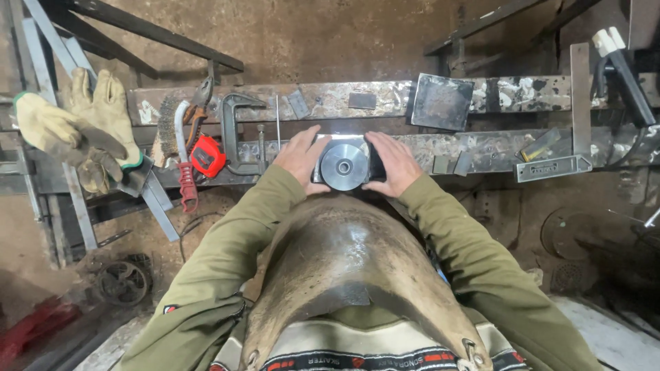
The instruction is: Measuring and checking the fit of metal plates and a circular component on a workbench in a workshop.
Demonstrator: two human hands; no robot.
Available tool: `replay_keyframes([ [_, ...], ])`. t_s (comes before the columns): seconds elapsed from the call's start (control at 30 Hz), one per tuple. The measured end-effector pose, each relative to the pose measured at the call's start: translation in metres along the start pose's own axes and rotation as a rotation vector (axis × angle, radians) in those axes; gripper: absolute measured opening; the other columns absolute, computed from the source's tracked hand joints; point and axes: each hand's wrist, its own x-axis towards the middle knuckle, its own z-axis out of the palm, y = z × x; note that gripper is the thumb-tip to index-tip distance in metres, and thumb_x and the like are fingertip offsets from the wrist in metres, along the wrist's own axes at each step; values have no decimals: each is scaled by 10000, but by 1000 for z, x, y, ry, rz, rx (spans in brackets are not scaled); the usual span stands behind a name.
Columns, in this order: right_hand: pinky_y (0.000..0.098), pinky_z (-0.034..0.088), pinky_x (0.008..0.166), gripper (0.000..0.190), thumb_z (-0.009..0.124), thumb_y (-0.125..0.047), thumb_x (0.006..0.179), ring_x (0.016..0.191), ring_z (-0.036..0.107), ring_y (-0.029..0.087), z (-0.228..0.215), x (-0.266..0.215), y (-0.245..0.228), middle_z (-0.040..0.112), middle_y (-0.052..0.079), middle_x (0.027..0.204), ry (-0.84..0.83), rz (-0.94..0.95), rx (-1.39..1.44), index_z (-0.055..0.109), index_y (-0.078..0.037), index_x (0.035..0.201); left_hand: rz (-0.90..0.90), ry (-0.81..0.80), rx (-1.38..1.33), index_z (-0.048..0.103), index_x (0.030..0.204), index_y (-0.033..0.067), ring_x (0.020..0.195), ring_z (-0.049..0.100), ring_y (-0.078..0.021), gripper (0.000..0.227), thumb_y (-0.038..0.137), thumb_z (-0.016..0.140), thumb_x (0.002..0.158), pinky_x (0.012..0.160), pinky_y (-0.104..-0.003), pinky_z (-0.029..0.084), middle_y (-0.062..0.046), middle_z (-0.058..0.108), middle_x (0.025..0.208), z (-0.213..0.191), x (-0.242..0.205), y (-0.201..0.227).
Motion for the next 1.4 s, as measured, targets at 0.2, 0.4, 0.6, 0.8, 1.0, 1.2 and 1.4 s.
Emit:
replay_keyframes([
  [0.2, 509, 425, 1113, 820, 942, -378, 653, 1360, 531, 409, 21, -26, 3, 540, 210, 1482, 235, -123, -29, 603, -64, 1331, -30, 50, -134, 586, 1368, 108, 1362, 451, -442, 881, 356, 967, 614, 1115, -489, 423, -243, 361, 1578, 27, -10, -14],
  [0.4, 458, 508, 1049, 644, 895, -277, 768, 1265, 616, 403, 31, -27, -1, 586, 208, 1453, 283, -30, 91, 661, -75, 1334, 30, 89, -162, 587, 1389, 97, 1366, 485, -451, 866, 346, 964, 650, 1109, -466, 456, -238, 347, 1588, 45, -14, -33],
  [0.6, 442, 513, 1020, 644, 888, -290, 788, 1246, 627, 378, 39, -30, 5, 571, 207, 1487, 242, 21, 111, 660, -125, 1368, -3, 29, -197, 574, 1407, 99, 1336, 524, -416, 883, 332, 973, 653, 1093, -455, 475, -231, 332, 1600, 51, -11, -38],
  [0.8, 439, 505, 1057, 625, 887, -305, 804, 1291, 619, 354, 39, -30, 4, 575, 178, 1487, 249, 29, 136, 670, -156, 1371, 25, 26, -226, 564, 1412, 98, 1322, 532, -410, 891, 287, 975, 645, 1091, -449, 482, -228, 335, 1596, 51, -11, -42],
  [1.0, 474, 472, 1044, 627, 876, -328, 797, 1311, 603, 354, 37, -30, 1, 571, 184, 1496, 191, 93, 101, 673, -173, 1369, 30, 30, -237, 559, 1415, 100, 1325, 531, -407, 879, 247, 970, 652, 1094, -447, 483, -218, 337, 1600, 54, -12, -45],
  [1.2, 466, 475, 1072, 617, 862, -347, 822, 1323, 601, 350, 42, -31, 7, 570, 176, 1497, 225, 51, 135, 666, -181, 1384, 20, 25, -243, 558, 1418, 96, 1317, 537, -410, 886, 245, 969, 648, 1090, -447, 483, -226, 342, 1596, 55, -12, -45],
  [1.4, 463, 475, 1044, 626, 861, -350, 810, 1291, 617, 341, 39, -31, 5, 578, 177, 1487, 195, 76, 137, 668, -180, 1381, 34, 58, -249, 564, 1418, 99, 1335, 533, -413, 877, 252, 970, 657, 1105, -444, 482, -234, 346, 1597, 57, -12, -47],
])
